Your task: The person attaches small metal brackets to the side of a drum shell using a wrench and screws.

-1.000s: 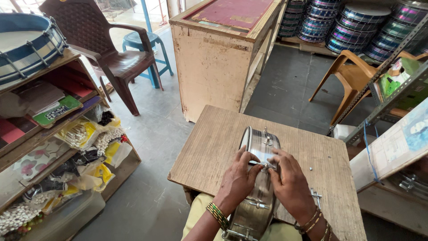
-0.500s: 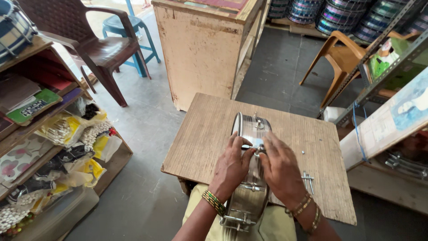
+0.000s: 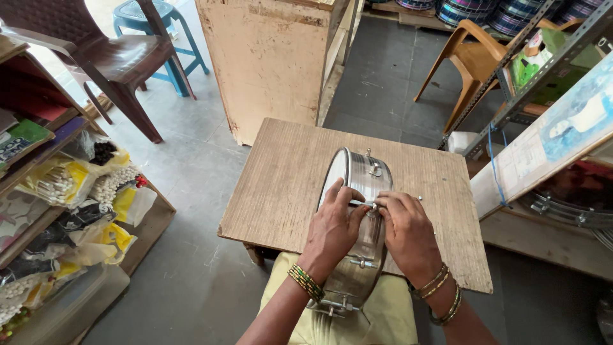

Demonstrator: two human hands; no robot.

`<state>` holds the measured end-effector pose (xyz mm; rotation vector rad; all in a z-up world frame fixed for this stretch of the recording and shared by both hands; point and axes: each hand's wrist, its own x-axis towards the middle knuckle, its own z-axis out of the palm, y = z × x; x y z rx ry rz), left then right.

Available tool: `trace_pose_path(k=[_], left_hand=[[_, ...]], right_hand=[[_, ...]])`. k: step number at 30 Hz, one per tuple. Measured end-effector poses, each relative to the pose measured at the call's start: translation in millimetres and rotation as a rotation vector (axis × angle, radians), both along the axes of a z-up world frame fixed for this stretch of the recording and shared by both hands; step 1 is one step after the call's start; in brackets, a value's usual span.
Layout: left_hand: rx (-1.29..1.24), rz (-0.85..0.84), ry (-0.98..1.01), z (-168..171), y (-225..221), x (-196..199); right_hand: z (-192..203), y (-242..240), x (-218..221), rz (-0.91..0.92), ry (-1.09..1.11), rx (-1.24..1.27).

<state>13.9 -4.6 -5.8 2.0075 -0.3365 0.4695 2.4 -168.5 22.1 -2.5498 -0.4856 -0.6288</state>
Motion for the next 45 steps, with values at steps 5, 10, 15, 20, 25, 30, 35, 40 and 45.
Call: trace_pose_path(k=[5,10,15,20,25,30,35,40,45], left_hand=[[-0.004,0.022,0.019,2.2,-4.1,0.0],[0.022,0.017,0.029,-1.6,-2.7,0.5],[0.023,0.038,-0.029,-2.2,-4.9,3.3],[0.023,0.029,0.03,-0.1,-4.7,2.4],[0.018,0.045,-0.023,-0.5,-4.0,5.8],[0.024,0.06,-0.008,-0.3,-0.8,5.4],[-0.004,0.061,0.048,2.0,2.5,6.2],[0.002,0.067,0.022,-1.7,5.1,7.2],[-0.022,0.083,0.017,1.4,9.0,8.5]], right_hand=[[7.1,-5.8,5.1,0.002,0.123,0.166],[1.8,-10.8,4.9,0.057,0.016,0.044],[7.9,-8.7,4.3,-0.007,0.192,0.174],[9.2,-8.5,4.5,0.044,0.038,0.053],[9.8,-5.7,8.6,-0.019,0.222,0.157],[2.8,-5.9,13.1,0.013,0.055,0.07],[10.3,-1.9,15.2,0.0,0.146,0.11],[7.5,1.3,18.2,0.005,0.123,0.05],[10.8,5.1,17.6,0.02,0.16,0.144]])
